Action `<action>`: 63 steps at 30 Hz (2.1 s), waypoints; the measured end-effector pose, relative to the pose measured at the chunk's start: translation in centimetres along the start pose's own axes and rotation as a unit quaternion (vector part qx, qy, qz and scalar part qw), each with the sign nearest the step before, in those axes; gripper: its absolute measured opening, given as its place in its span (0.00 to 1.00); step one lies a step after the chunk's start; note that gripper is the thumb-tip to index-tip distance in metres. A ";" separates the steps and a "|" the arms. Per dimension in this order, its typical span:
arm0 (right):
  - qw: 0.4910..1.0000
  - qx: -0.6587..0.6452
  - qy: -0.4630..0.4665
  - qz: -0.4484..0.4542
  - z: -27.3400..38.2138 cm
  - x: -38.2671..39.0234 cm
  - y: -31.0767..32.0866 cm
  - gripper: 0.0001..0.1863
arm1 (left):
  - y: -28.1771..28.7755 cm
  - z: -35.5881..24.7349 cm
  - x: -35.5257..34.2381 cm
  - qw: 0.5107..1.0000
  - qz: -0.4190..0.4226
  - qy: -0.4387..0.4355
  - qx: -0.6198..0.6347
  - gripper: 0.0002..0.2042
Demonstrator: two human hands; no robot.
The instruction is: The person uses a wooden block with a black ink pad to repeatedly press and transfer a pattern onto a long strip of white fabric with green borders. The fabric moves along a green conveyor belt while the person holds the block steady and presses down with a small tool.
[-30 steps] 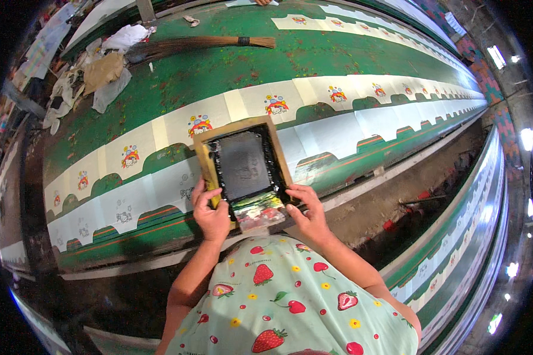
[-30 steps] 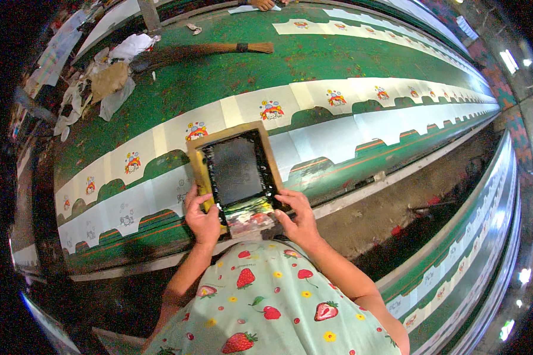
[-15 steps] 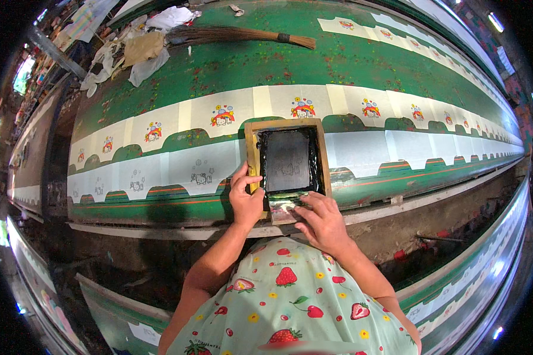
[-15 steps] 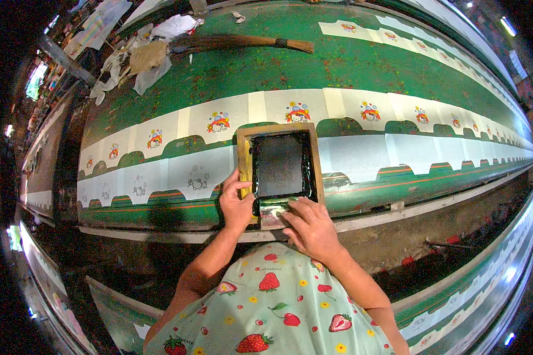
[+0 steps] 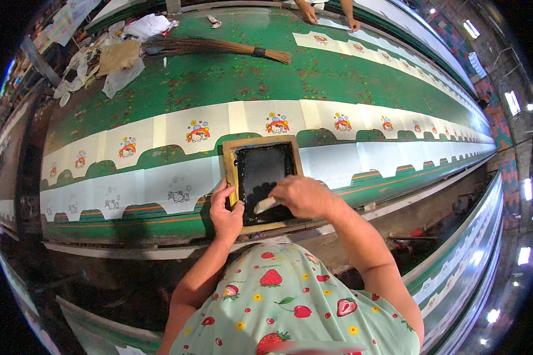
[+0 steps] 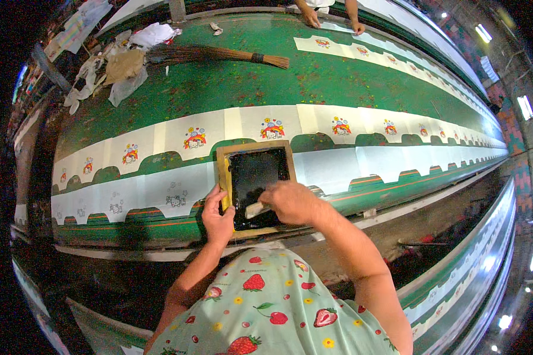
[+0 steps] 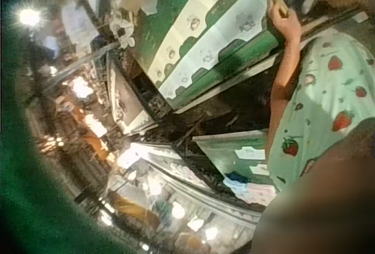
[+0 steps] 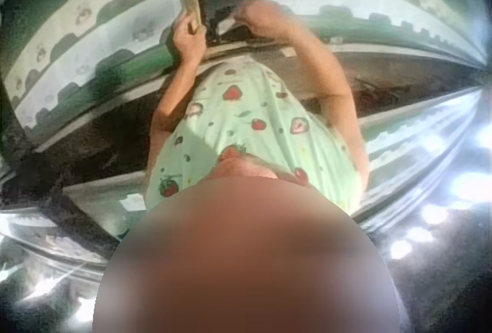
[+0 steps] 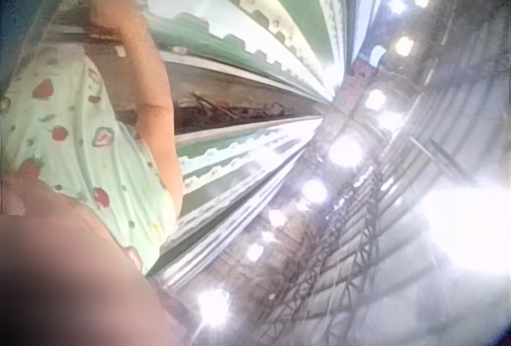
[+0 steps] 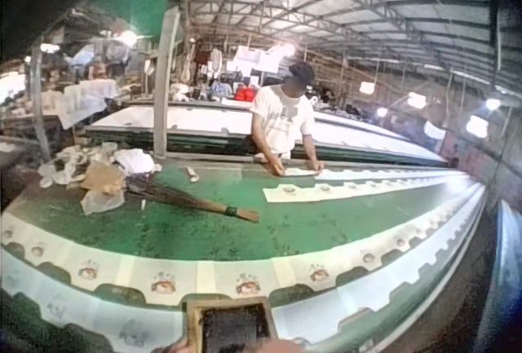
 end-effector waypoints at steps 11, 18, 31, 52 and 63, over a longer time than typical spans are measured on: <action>0.987 0.042 -0.054 -0.145 -6.1 -8.3 1.2 0.24 | 0.1 -0.3 -0.4 0.996 0.043 0.046 0.057 0.24; 0.981 0.065 0.001 -0.184 -1.6 -2.9 -1.0 0.22 | 0.1 -0.1 -0.4 0.998 0.041 0.029 0.045 0.23; 0.989 0.037 -0.024 -0.142 6.2 6.2 -3.2 0.24 | 0.0 -1.7 0.1 0.994 0.031 -0.070 -0.078 0.28; 0.843 -0.210 -0.265 -0.418 -13.1 25.8 3.4 0.21 | -16.1 -5.3 8.2 0.989 0.012 -0.119 -0.087 0.16; 0.890 -0.132 -0.179 -0.399 -16.6 29.2 8.0 0.17 | -22.3 -4.7 11.6 0.998 0.019 -0.053 -0.033 0.17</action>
Point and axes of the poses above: each hand's wrist, its own x-axis away from the middle knuckle, its own y-axis out of the back of the hand, z = x × y, the point moved 7 cm from there along -x, towards the middle knuckle, and after that the axes turned 15 degrees about -z, right-handed, at the moved point
